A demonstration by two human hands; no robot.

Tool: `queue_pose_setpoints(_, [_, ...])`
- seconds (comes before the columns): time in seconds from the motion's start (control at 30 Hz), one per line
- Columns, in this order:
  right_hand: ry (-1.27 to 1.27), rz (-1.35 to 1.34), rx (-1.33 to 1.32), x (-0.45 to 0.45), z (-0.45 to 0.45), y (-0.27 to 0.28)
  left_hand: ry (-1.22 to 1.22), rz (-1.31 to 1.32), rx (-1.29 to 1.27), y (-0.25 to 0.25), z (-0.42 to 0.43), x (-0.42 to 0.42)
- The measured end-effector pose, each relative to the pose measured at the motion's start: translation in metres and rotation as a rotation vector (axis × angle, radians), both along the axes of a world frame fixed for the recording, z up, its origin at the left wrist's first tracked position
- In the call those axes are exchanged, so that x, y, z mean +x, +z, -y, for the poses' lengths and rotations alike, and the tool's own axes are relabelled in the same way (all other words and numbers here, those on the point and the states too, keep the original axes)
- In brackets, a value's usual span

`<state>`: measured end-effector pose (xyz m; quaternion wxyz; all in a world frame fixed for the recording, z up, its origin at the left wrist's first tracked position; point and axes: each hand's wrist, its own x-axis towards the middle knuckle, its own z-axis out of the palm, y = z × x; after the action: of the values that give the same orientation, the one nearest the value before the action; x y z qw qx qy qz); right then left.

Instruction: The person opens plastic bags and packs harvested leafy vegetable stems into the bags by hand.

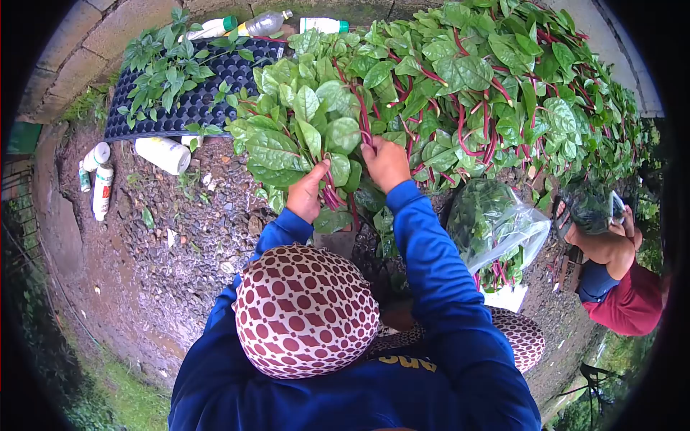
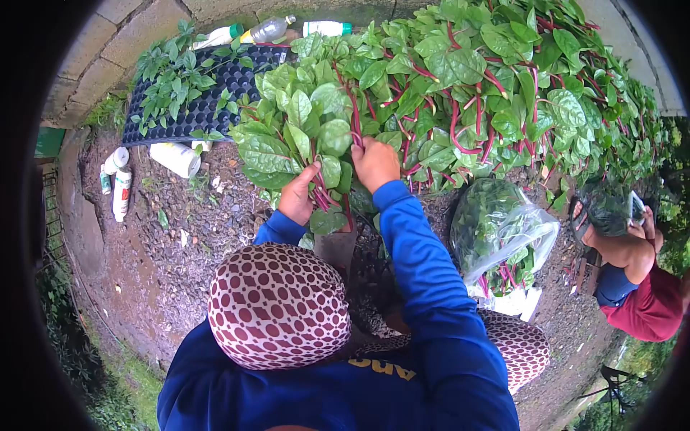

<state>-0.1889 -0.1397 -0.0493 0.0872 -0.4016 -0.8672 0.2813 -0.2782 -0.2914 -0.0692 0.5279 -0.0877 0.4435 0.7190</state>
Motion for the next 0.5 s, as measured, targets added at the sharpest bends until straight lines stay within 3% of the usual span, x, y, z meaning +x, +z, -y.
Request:
queue_pose_setpoints(0.03, [0.081, 0.019, 0.032, 0.0, 0.013, 0.008, -0.016, 0.024, 0.006, 0.0, 0.001, -0.002])
queue_pose_setpoints(0.07, [0.159, 0.036, 0.067, 0.001, 0.031, 0.017, -0.042, -0.157, 0.049, -0.019, 0.004, -0.002])
queue_pose_setpoints(0.2, [0.401, 0.069, 0.199, 0.009, 0.068, 0.025, -0.126, 0.056, 0.013, -0.008, 0.0, -0.004])
queue_pose_setpoints(0.3, [0.28, -0.003, -0.13, 0.017, 0.028, 0.038, -0.088, 0.052, 0.085, -0.001, 0.004, -0.002])
queue_pose_setpoints(0.37, [0.013, 0.083, -0.056, 0.026, -0.002, 0.02, -0.069, 0.027, 0.08, 0.003, 0.005, -0.001])
queue_pose_setpoints(0.5, [0.119, 0.275, 0.208, 0.042, -0.006, -0.036, 0.008, -0.077, 0.053, -0.02, 0.002, 0.007])
